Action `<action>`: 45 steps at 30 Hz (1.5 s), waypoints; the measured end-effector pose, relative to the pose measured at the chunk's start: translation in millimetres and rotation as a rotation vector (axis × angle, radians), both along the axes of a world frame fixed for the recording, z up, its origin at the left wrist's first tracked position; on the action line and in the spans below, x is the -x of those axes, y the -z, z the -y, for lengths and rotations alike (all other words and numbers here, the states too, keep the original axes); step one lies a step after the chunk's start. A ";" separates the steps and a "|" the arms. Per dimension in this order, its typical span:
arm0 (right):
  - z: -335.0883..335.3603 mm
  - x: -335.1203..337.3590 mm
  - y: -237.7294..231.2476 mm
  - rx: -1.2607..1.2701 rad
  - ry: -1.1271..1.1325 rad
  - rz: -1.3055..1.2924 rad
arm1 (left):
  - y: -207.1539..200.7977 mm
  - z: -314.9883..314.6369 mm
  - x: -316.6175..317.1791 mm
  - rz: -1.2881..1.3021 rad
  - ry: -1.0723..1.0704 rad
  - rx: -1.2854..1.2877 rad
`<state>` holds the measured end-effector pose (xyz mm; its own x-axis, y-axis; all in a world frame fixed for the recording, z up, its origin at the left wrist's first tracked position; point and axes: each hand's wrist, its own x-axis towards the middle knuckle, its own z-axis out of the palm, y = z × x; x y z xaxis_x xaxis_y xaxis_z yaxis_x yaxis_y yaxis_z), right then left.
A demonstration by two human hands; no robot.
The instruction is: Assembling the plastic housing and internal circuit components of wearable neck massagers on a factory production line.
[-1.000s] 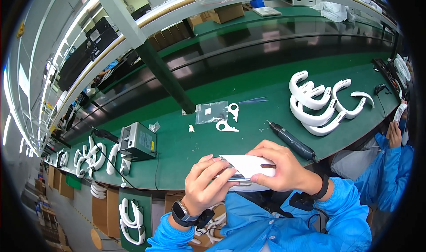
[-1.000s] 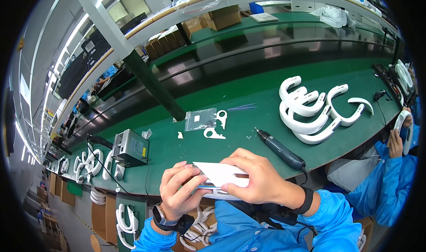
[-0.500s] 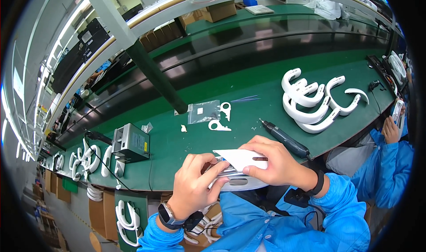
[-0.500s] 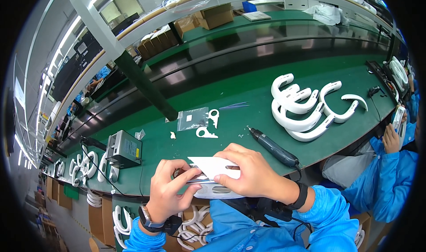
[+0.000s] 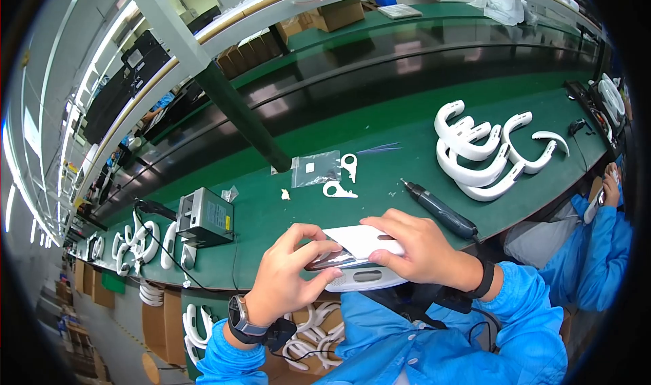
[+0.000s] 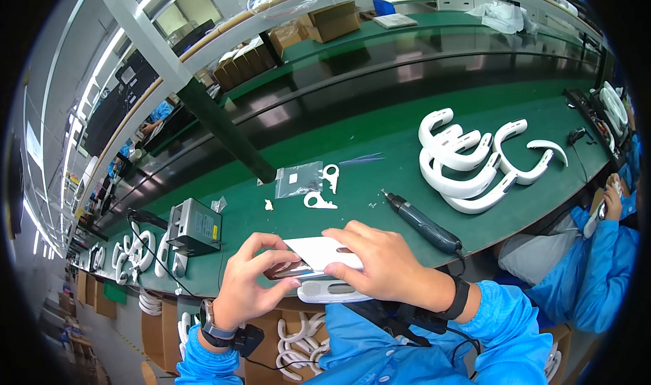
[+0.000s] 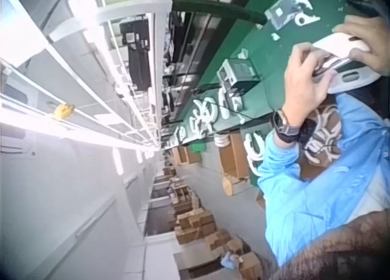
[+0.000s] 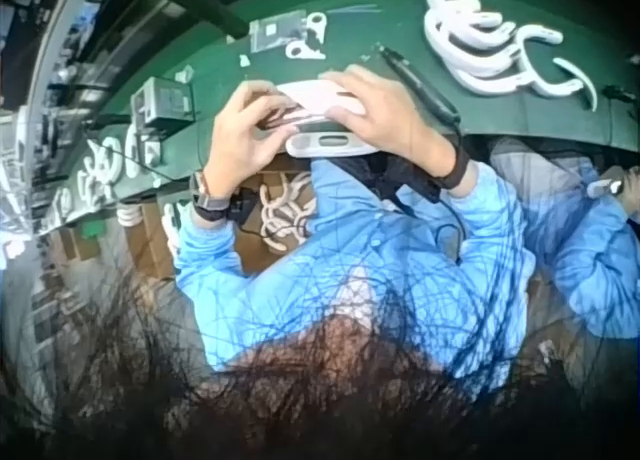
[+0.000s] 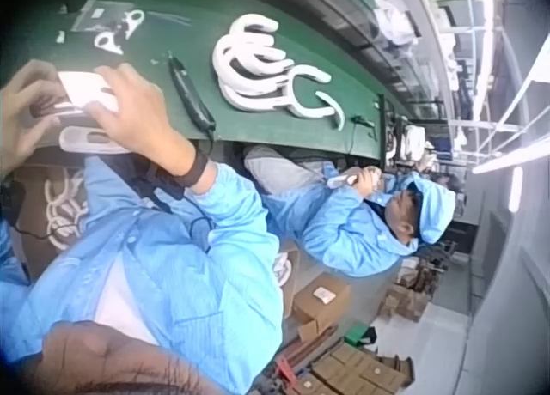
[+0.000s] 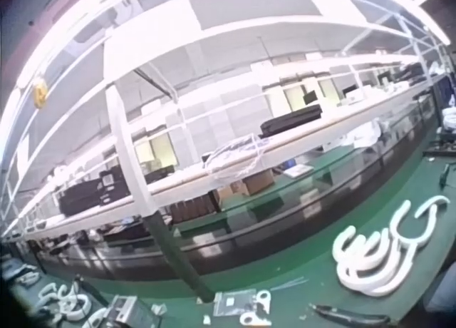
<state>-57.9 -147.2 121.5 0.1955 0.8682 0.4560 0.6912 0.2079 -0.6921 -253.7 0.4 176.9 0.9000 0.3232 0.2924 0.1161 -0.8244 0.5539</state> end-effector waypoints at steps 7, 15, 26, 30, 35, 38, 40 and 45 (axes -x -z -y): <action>-5.5 -2.0 4.6 -0.076 0.054 -0.073 | -1.8 -0.4 -5.3 -0.042 0.053 -0.138; -5.0 1.9 5.1 -0.165 0.081 -0.087 | -8.5 0.6 -6.9 -0.093 0.054 -0.101; -1.5 -0.8 6.7 -0.116 0.045 -0.176 | -4.5 2.1 -5.1 -0.102 0.059 -0.105; 1.1 -1.9 6.3 -0.117 0.045 -0.186 | -5.6 3.6 -6.7 -0.017 0.091 -0.206; -1.9 -2.6 -2.2 -0.164 0.011 -0.101 | -4.1 8.1 -7.2 0.008 0.087 -0.243; -3.4 -5.0 -5.5 -0.176 -0.060 -0.087 | -6.4 10.9 -9.0 0.009 0.113 -0.243; -2.4 -5.2 -4.5 -0.136 -0.111 -0.139 | -5.0 9.7 -8.3 0.029 0.124 -0.260; 1.2 0.5 0.3 -0.207 -0.032 -0.152 | 3.3 6.4 -8.0 0.084 0.147 -0.280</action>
